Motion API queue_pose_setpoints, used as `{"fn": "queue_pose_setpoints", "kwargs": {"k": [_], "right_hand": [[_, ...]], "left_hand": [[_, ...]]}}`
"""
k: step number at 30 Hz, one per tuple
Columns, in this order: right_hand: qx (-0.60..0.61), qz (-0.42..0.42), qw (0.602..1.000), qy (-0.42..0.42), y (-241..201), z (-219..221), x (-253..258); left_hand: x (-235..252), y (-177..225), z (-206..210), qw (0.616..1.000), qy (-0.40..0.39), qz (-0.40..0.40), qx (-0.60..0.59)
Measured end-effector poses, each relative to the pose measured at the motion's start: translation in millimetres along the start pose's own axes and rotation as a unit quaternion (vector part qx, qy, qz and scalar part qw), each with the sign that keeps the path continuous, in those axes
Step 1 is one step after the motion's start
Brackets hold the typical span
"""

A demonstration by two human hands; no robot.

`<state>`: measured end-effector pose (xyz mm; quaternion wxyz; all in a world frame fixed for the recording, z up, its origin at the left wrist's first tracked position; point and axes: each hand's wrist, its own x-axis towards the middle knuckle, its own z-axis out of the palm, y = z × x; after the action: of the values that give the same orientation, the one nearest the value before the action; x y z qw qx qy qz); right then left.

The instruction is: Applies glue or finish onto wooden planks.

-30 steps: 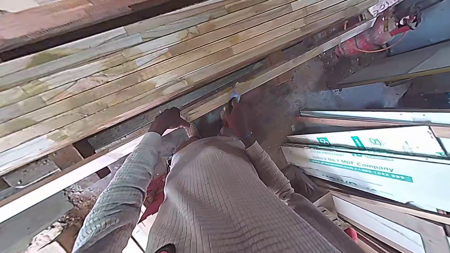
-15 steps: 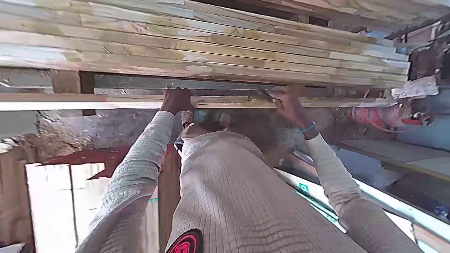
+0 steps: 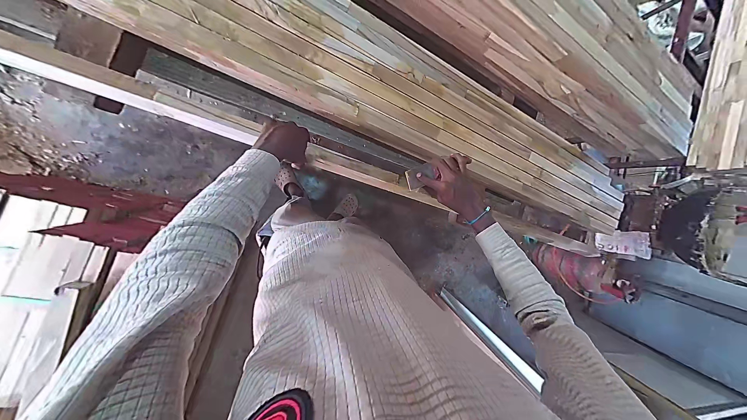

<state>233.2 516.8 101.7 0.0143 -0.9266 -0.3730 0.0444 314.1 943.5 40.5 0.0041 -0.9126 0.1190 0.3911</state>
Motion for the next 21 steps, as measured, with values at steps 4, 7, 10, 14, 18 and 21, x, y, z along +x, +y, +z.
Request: {"fn": "queue_pose_setpoints", "kwargs": {"k": [4,7,10,14,18,21], "right_hand": [[-0.010,0.047,0.999,-0.015,-2.8,-10.8,-26.5],[-0.062,0.076,0.994,-0.049,-2.6,-22.6,-56.5],[-0.039,0.168,0.983,-0.070,-13.4,-51.0,-75.2],[0.187,0.397,0.898,-0.025,-53.7,-52.4,-81.3],[0.521,0.511,0.673,0.119,-130.6,-21.5,-43.1],[0.652,0.506,0.530,0.194,-195.0,-6.4,13.7]], "left_hand": [[2.3,-4.9,-0.9,1.000,-0.014,0.007,0.010],[6.0,-7.2,-8.6,0.998,-0.046,0.024,0.019],[11.1,-10.2,-26.6,0.994,-0.091,0.061,-0.002],[37.4,-32.8,-31.7,0.986,-0.115,0.112,-0.042],[27.8,-79.0,-30.6,0.991,-0.057,0.117,-0.027],[7.1,-141.3,-34.0,0.992,-0.023,0.125,0.016]]}}
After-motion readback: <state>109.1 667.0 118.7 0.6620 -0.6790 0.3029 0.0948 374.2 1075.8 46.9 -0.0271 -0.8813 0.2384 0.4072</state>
